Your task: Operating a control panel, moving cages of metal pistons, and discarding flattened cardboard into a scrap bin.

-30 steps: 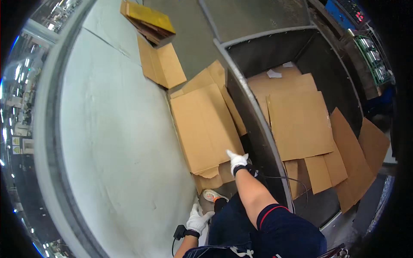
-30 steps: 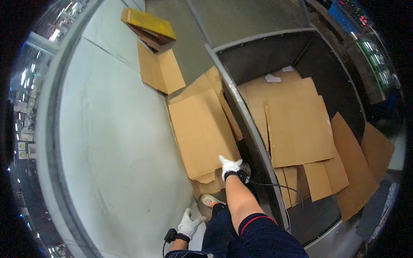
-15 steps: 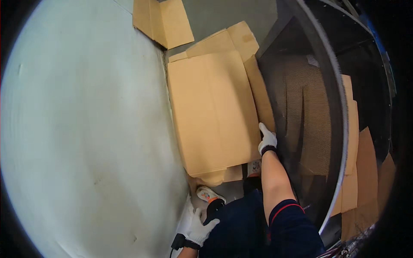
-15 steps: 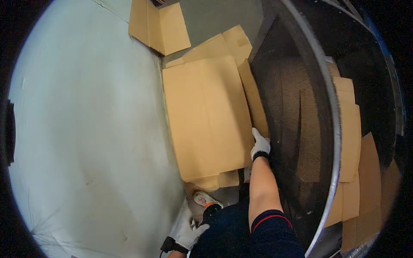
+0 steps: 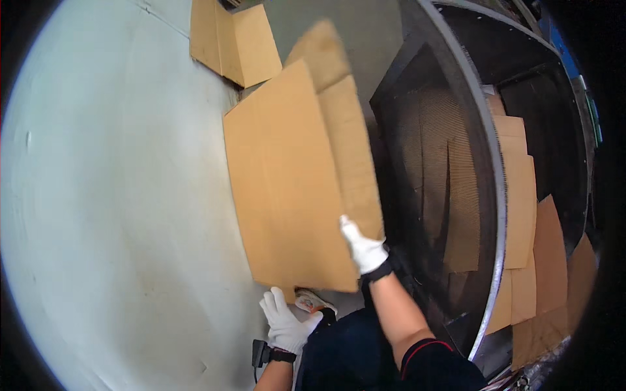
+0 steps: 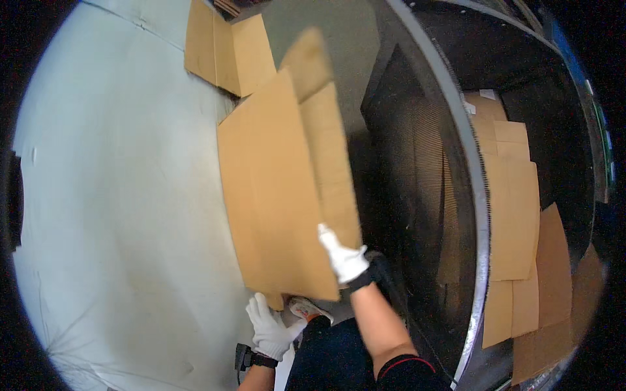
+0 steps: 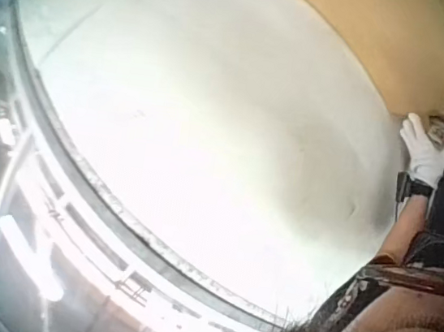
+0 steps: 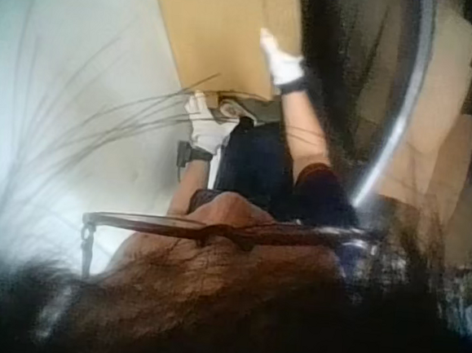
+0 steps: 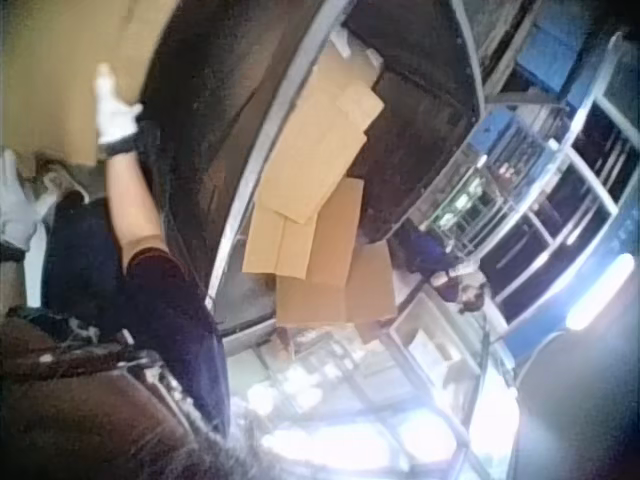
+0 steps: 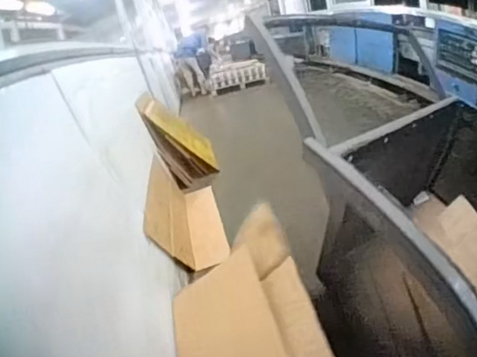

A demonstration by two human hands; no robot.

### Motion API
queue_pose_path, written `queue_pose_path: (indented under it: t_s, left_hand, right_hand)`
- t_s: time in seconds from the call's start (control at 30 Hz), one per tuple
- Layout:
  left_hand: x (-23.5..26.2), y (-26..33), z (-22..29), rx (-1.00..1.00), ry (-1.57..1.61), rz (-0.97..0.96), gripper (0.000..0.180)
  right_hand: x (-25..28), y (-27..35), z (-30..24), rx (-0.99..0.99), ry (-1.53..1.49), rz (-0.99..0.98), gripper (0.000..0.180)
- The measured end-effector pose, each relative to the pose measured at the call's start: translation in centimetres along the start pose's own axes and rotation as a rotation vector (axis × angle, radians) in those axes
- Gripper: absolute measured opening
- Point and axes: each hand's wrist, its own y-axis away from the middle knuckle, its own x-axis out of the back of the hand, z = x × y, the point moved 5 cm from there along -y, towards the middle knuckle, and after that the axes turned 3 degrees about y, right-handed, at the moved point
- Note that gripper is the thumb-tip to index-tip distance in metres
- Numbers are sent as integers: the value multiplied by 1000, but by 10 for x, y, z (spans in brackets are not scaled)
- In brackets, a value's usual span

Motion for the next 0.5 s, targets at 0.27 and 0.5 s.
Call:
queue_pose_path:
  t_s: [0.27, 0.5]
  left_hand:
    - [27, -20, -25, 85, 933, 82, 59]
    - [131, 44, -21, -149, 333, 114, 30]
  right_hand:
    - [-125, 107, -61, 503, 596, -273, 54]
    - [-152, 191, -20, 623, 740, -389, 61]
